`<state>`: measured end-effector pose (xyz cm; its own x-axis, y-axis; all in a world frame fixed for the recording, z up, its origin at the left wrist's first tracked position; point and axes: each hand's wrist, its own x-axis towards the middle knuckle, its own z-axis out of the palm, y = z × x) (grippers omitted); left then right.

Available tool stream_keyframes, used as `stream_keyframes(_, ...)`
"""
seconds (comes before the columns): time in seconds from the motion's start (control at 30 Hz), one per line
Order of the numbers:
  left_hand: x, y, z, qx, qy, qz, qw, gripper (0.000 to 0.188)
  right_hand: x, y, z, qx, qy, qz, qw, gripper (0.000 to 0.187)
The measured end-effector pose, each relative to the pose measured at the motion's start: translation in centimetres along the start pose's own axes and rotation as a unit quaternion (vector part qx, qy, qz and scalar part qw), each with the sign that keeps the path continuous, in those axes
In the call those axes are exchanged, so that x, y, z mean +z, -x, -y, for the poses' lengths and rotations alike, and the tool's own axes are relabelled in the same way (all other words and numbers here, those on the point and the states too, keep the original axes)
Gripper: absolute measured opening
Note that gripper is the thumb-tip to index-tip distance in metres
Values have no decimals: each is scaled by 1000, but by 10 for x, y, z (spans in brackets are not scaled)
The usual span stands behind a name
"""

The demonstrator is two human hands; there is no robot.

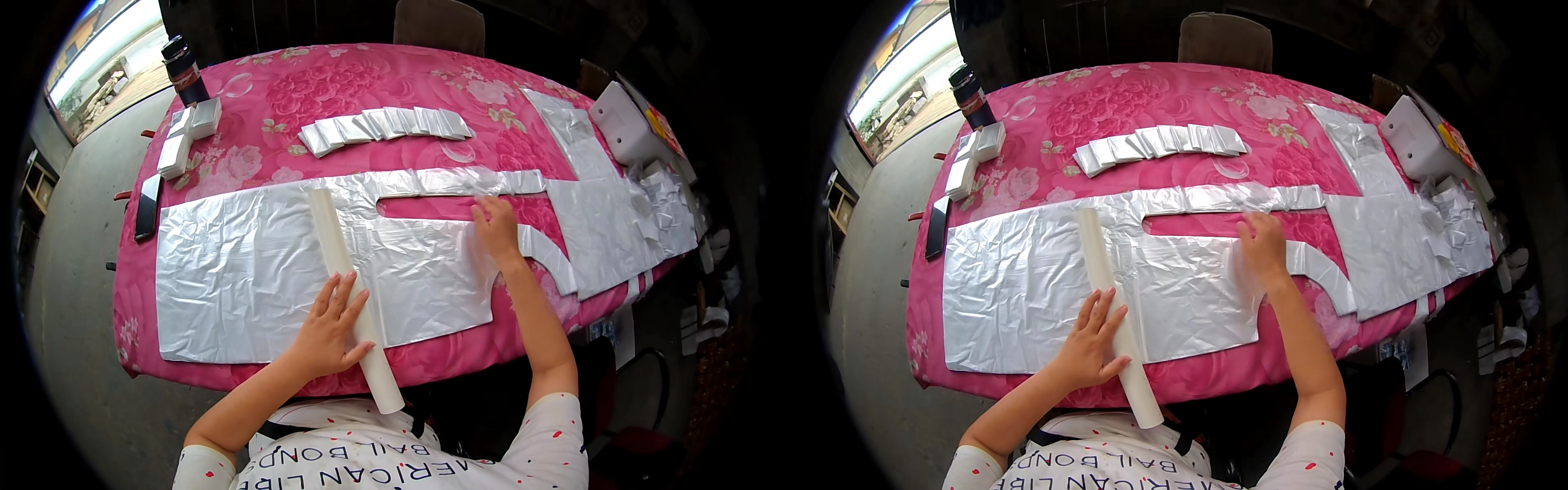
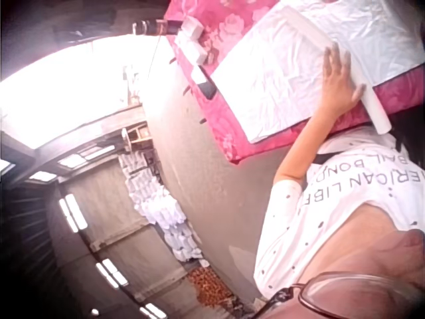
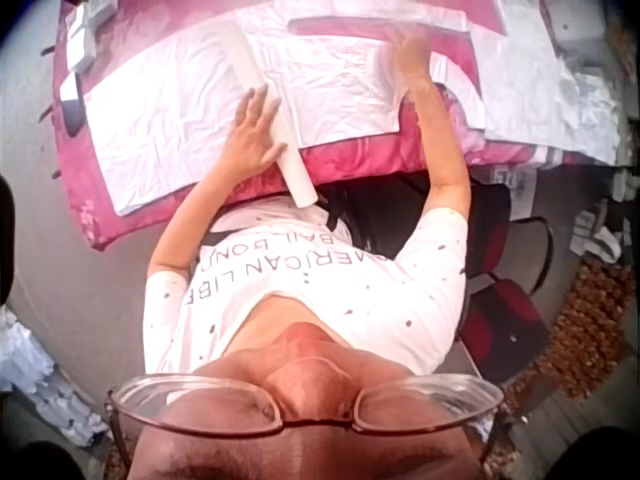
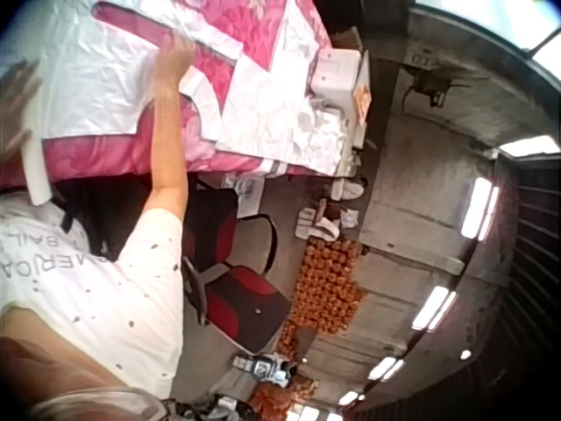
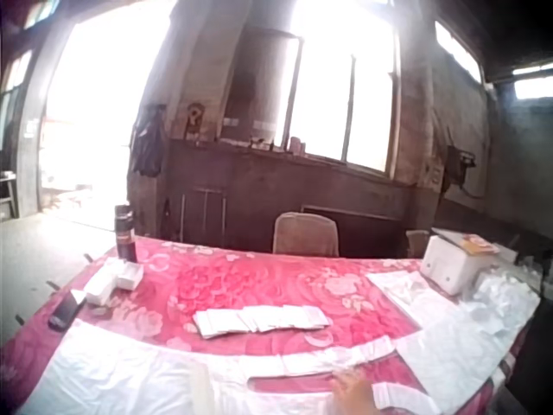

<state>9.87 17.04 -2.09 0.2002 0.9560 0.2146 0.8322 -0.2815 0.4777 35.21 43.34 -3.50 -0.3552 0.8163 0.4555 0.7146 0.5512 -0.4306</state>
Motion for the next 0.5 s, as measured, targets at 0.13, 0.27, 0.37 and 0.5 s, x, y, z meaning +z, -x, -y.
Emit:
stream_keyframes(0.13,0,-7,-1,19,6,4,1000,67,-46,-37,-93,244,-1,-202,949,37)
stream_keyframes(0.27,1,-7,-1,14,0,7,1000,66,-48,-33,-69,207,161,-290,920,49)
stream_keyframes(0.37,8,-6,2,11,25,2,1000,71,-7,9,8,22,29,-115,993,50)
stream_keyframes(0.5,17,-7,-2,-29,47,-57,997,79,20,91,123,-93,-128,149,976,54)
